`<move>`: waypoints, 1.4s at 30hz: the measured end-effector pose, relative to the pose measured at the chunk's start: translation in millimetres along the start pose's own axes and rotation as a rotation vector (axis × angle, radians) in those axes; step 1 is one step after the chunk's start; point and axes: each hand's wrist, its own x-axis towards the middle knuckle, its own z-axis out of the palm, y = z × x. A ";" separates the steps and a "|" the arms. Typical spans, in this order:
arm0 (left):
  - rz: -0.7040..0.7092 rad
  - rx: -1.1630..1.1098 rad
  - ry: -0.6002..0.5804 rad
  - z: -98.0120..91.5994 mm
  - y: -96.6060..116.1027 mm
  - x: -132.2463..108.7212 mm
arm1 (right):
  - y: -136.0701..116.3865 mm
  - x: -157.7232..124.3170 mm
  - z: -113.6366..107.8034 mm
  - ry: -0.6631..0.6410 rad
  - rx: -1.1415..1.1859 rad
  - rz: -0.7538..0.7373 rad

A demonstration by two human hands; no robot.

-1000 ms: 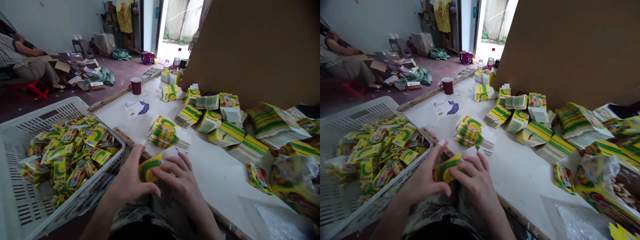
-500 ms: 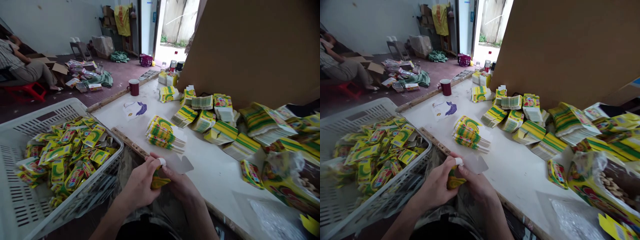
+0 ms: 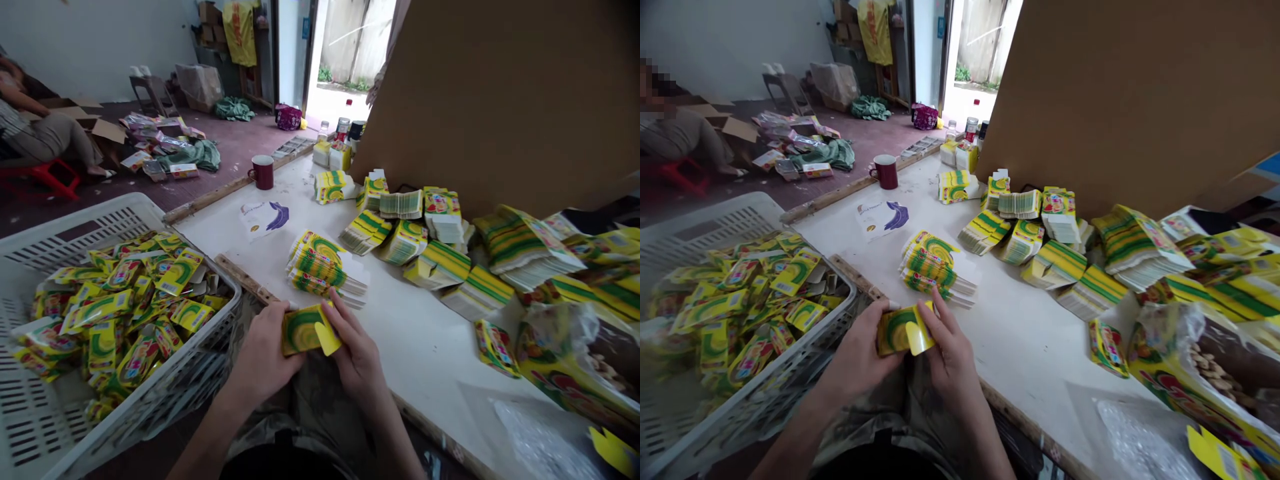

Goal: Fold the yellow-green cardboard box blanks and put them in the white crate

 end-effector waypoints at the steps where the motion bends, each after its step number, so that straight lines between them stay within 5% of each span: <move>1: -0.006 -0.002 -0.019 -4.8 -1.5 0.6 | 3.1 0.9 -2.7 -0.044 -0.017 -0.002; 8: 0.031 -0.016 -0.086 -23.3 -5.8 4.9 | 4.8 8.7 -26.5 -0.299 -0.004 0.044; 12: 0.078 0.000 -0.030 -18.5 -1.5 4.8 | -1.9 9.2 -16.1 -0.166 0.017 0.123; 15: -0.026 -0.188 0.015 -16.1 0.1 2.0 | -3.2 8.7 -5.2 -0.090 0.159 0.125; 18: -0.203 -0.683 0.310 -19.8 -4.3 3.9 | 2.0 19.7 -8.7 0.050 0.269 0.111; 20: -0.320 -1.044 0.617 -24.9 -9.6 9.3 | 9.8 37.1 -18.1 0.195 0.099 0.130; 22: -0.468 -1.291 0.784 -28.7 -14.4 15.3 | 20.1 59.8 -27.4 0.304 -0.160 0.177; 25: -0.642 -1.426 0.716 -25.5 -17.7 18.6 | 37.1 92.1 -31.5 0.316 -0.316 0.222; 33: -0.597 -1.351 0.395 2.3 -17.0 10.7 | 47.6 115.3 -23.6 0.202 -0.396 0.201; 38: -0.401 -1.363 0.282 14.1 -2.4 13.3 | 7.6 86.3 -14.0 0.212 -0.200 0.163; 42: -0.236 -1.285 0.405 13.7 19.0 17.2 | -24.3 37.1 18.4 -0.121 0.350 0.249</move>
